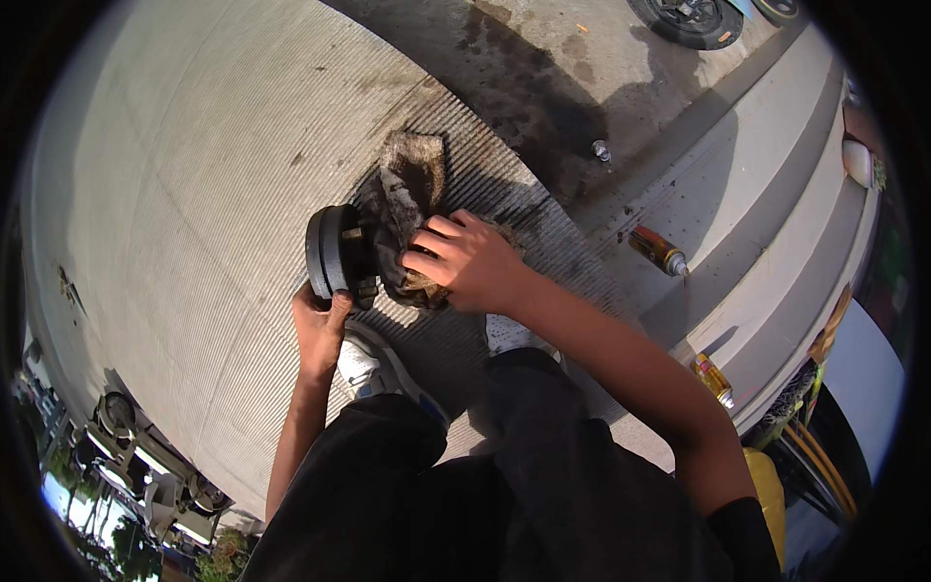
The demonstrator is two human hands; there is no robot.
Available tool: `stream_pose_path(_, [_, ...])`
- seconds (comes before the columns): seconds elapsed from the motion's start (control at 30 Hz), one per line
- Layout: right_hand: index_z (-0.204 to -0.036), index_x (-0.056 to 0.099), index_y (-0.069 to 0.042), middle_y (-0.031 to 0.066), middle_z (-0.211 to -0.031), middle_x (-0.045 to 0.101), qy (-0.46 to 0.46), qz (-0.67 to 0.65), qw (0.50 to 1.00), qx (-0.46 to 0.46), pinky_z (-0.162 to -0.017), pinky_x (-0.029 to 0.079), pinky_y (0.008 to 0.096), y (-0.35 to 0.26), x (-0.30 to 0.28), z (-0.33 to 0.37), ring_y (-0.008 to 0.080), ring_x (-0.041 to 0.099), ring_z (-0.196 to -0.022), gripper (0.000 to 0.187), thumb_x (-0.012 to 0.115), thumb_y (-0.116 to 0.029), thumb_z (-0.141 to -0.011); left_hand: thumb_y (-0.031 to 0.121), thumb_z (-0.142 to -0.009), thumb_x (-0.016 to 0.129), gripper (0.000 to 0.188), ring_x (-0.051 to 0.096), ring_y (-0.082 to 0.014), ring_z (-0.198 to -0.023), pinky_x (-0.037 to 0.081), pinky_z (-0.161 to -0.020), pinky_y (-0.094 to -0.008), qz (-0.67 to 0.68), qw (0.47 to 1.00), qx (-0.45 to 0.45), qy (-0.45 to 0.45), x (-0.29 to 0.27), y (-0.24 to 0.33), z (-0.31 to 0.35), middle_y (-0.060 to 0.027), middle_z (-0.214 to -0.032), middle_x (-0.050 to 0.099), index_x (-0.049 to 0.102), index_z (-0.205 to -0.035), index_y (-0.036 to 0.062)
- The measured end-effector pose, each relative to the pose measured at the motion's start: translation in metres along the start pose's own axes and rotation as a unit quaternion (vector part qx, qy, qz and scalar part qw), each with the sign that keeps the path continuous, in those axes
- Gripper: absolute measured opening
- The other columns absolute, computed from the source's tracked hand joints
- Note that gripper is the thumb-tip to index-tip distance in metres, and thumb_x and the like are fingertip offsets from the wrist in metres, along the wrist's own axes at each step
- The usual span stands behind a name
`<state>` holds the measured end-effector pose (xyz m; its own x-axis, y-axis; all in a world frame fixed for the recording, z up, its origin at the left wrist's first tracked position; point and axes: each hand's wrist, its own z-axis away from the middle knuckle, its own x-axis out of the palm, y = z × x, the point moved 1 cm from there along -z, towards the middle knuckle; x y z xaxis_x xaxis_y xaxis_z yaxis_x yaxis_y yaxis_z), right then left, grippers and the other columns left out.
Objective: The person cleans a small black mechanical part with a cloth, then sprays it with a lubricant can and wipes it again. The person repeats the spray and wipe cycle on the same part multiple times.
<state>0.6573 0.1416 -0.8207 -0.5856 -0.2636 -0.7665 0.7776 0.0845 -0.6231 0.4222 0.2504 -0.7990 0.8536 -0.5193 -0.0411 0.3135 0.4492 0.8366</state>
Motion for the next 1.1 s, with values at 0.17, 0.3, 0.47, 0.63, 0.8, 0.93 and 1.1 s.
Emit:
stream_pose_path(0.17, [-0.134, 0.058, -0.012, 0.0072, -0.128, 0.063, -0.056, -0.035, 0.997, 0.028, -0.106, 0.044, 0.0473, -0.008, -0.018, -0.017, 0.0303, 0.059, -0.125, 0.07, 0.076, -0.003, -0.067, 0.035, -0.088, 0.092, 0.045, 0.052, -0.0078, -0.067, 0.046, -0.06, -0.0268, -0.028, 0.999, 0.008, 0.025, 0.002, -0.014, -0.007, 0.001, -0.072, 0.063, 0.068, -0.084, -0.0029])
stream_pose_path(0.3, [-0.137, 0.054, -0.009, 0.01, -0.13, 0.065, 0.058, -0.18, 0.98, 0.069, -0.103, 0.048, 0.0481, 0.01, -0.045, -0.044, 0.0311, 0.064, -0.121, 0.062, 0.08, -0.016, -0.082, 0.031, -0.098, 0.083, 0.042, 0.045, -0.0057, -0.063, 0.038, -0.055, -0.0257, -0.032, 0.997, 0.043, 0.058, 0.005, -0.008, -0.006, 0.0045, -0.069, 0.056, 0.063, -0.078, -0.0009])
stream_pose_path(0.47, [-0.154, 0.049, -0.004, 0.0112, -0.142, 0.065, 0.017, -0.324, 0.935, 0.144, -0.097, 0.055, 0.0402, 0.022, -0.027, -0.071, 0.0241, 0.066, -0.116, 0.074, 0.082, -0.027, -0.092, 0.036, -0.11, 0.066, 0.055, 0.032, -0.0033, -0.057, 0.023, -0.049, -0.0275, -0.02, 0.992, 0.004, 0.125, 0.011, 0.01, -0.028, 0.0086, -0.062, 0.043, 0.051, -0.066, 0.0065])
stream_pose_path(0.63, [-0.151, 0.053, 0.002, 0.0132, -0.139, 0.067, 0.059, -0.583, 0.781, 0.218, -0.105, 0.05, 0.034, 0.023, -0.002, -0.062, 0.0214, 0.063, -0.129, 0.066, 0.059, -0.049, -0.109, 0.054, -0.11, 0.055, 0.063, 0.049, -0.0044, -0.05, 0.038, -0.047, -0.023, 0.118, 0.983, -0.029, 0.137, 0.004, 0.065, -0.022, 0.0022, -0.062, 0.061, 0.068, -0.076, 0.003])
stream_pose_path(0.8, [-0.136, 0.063, 0.002, 0.0065, -0.113, 0.071, 0.003, -0.694, 0.709, 0.125, -0.091, 0.051, 0.0295, -0.012, -0.037, -0.049, 0.0119, 0.064, -0.103, 0.057, 0.059, -0.048, -0.109, 0.078, -0.101, 0.04, 0.091, 0.078, -0.0254, -0.097, 0.067, -0.08, -0.0377, 0.31, 0.943, -0.111, 0.056, -0.02, 0.107, 0.003, -0.0188, -0.114, 0.076, 0.065, -0.131, -0.0043])
stream_pose_path(0.93, [-0.112, 0.073, 0.006, 0.0032, -0.085, 0.07, 0.05, -0.64, 0.754, 0.143, -0.068, 0.05, 0.0245, -0.041, -0.084, -0.048, 0.0068, 0.061, -0.077, 0.047, 0.077, -0.04, -0.1, 0.082, -0.098, 0.044, 0.093, 0.077, -0.0294, -0.098, 0.069, -0.078, -0.0456, 0.494, 0.863, -0.099, -0.033, -0.027, 0.102, 0.008, -0.0205, -0.116, 0.074, 0.063, -0.131, -0.003])
stream_pose_path(1.1, [-0.103, 0.074, 0.006, 0.0022, -0.078, 0.069, 0.059, -0.634, 0.751, 0.175, -0.064, 0.048, 0.0236, -0.053, -0.106, -0.041, 0.0059, 0.062, -0.072, 0.043, 0.081, -0.036, -0.097, 0.084, -0.097, 0.043, 0.097, 0.075, -0.0308, -0.104, 0.067, -0.087, -0.0464, 0.545, 0.826, -0.122, -0.073, -0.028, 0.086, 0.008, -0.0221, -0.122, 0.072, 0.06, -0.135, -0.0043])
